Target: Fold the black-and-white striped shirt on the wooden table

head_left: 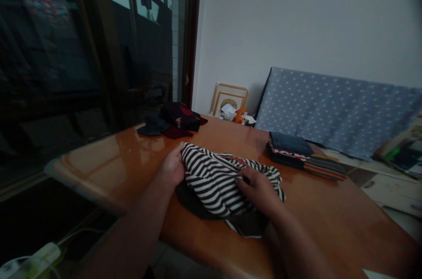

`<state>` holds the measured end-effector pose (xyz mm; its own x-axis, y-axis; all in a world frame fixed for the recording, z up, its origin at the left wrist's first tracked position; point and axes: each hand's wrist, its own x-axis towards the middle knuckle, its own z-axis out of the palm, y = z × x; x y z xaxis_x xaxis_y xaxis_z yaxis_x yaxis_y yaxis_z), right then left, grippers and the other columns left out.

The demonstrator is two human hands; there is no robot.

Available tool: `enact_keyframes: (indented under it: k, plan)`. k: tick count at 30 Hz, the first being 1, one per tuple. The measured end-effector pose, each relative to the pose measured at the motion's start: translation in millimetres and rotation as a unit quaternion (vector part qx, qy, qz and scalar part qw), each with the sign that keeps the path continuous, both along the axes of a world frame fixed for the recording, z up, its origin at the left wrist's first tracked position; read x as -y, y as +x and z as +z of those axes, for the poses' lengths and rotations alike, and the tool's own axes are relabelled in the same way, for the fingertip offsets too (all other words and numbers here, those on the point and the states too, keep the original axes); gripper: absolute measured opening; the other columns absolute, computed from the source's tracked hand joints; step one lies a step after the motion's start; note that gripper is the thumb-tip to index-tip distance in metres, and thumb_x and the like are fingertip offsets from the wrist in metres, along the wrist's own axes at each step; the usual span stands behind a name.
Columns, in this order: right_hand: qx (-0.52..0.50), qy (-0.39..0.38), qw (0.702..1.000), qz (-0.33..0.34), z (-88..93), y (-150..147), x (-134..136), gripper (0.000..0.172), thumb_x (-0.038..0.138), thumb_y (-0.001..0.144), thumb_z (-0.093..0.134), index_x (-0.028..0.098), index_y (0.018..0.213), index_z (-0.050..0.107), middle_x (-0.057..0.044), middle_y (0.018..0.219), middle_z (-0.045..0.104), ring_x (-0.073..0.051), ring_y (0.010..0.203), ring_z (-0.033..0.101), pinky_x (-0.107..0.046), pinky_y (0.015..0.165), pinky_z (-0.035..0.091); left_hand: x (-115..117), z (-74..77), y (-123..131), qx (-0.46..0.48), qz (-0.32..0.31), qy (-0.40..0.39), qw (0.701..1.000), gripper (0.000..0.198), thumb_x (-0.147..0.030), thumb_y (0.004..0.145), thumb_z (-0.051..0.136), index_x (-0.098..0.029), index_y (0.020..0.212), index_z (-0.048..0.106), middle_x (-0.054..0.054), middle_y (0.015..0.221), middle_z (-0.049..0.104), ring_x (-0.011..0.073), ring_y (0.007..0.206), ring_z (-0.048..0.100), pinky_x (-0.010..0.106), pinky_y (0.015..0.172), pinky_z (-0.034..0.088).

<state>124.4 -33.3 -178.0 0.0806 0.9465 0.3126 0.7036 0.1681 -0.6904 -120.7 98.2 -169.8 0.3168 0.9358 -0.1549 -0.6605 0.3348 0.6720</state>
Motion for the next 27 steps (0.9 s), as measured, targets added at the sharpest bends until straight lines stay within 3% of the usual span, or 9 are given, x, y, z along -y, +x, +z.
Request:
enact_keyframes:
  k: [2,5,7,9,16,18,21,27]
  plan:
    - [-0.151,0.016,0.987,-0.054,0.9,3.6,-0.2,0.020,0.042,0.085,0.064,0.024,0.087,0.069,-0.001,0.083,0.070,-0.021,0.081,0.063,-0.032,0.077,0.047,-2.3,-2.8,0.3,-0.001,0.006,0.005,1.000,0.021,-0.033,0.093,0.056,-0.015,0.095,0.067,0.008,0.089,0.076,0.0256,0.086,0.072,0.043,0.086,0.056]
    - [-0.391,0.016,0.914,-0.103,6.6,6.9,2.2,0.027,0.048,0.081,0.069,0.024,0.091,0.066,0.000,0.079,0.070,-0.019,0.073,0.064,-0.029,0.065,0.048,-5.0,-7.5,1.7,0.002,0.024,0.017,1.000,0.012,-0.027,0.092,0.060,-0.016,0.091,0.064,0.005,0.084,0.074,0.0217,0.081,0.071,0.038,0.084,0.056]
    - [-0.474,0.008,0.875,-0.099,10.8,6.6,3.7,0.028,0.047,0.077,0.074,0.023,0.089,0.065,0.000,0.077,0.070,-0.019,0.069,0.064,-0.028,0.063,0.049,-6.1,-9.8,2.5,0.005,0.032,0.028,0.999,0.006,-0.022,0.091,0.061,-0.017,0.088,0.062,0.003,0.080,0.072,0.0189,0.077,0.070,0.035,0.082,0.056]
    - [-0.504,0.007,0.859,-0.086,13.8,4.8,4.0,0.028,0.045,0.076,0.075,0.022,0.087,0.065,0.000,0.078,0.071,-0.018,0.070,0.066,-0.028,0.065,0.051,-7.1,-11.0,2.9,0.009,0.037,0.040,0.998,0.003,-0.019,0.090,0.061,-0.017,0.088,0.060,0.001,0.079,0.070,0.0172,0.076,0.069,0.033,0.082,0.056]
    - [-0.514,0.001,0.857,-0.038,20.9,3.6,10.0,0.029,0.047,0.077,0.076,0.021,0.088,0.068,-0.001,0.083,0.073,-0.017,0.074,0.067,-0.027,0.068,0.052,-9.5,-15.4,3.5,0.001,0.056,0.090,0.994,0.008,-0.018,0.086,0.066,-0.017,0.084,0.058,0.000,0.078,0.067,0.0144,0.075,0.066,0.029,0.081,0.053]
    - [-0.482,-0.066,0.873,0.039,24.3,6.0,18.7,0.031,0.048,0.076,0.077,0.020,0.085,0.070,-0.001,0.080,0.072,-0.016,0.070,0.064,-0.025,0.066,0.050,-7.8,-15.2,4.4,-0.004,0.070,0.107,0.992,0.009,-0.018,0.084,0.067,-0.016,0.082,0.059,-0.001,0.077,0.066,0.0134,0.074,0.065,0.028,0.081,0.052]
    - [-0.355,-0.199,0.895,0.185,27.5,6.9,31.3,0.035,0.050,0.075,0.079,0.016,0.084,0.076,-0.002,0.074,0.071,-0.015,0.067,0.061,-0.025,0.064,0.048,-2.9,-10.9,5.5,0.002,0.065,0.110,0.992,0.007,-0.017,0.082,0.067,-0.016,0.082,0.060,-0.001,0.079,0.067,0.0138,0.079,0.066,0.027,0.084,0.052]
    - [-0.230,-0.245,0.895,0.295,23.6,-7.7,33.2,0.035,0.051,0.076,0.078,0.017,0.086,0.080,0.003,0.061,0.062,-0.012,0.060,0.052,-0.022,0.057,0.045,5.2,-0.6,2.3,0.044,0.001,0.082,0.996,0.005,-0.018,0.083,0.058,-0.017,0.086,0.062,0.003,0.083,0.071,0.0211,0.088,0.070,0.036,0.088,0.053]
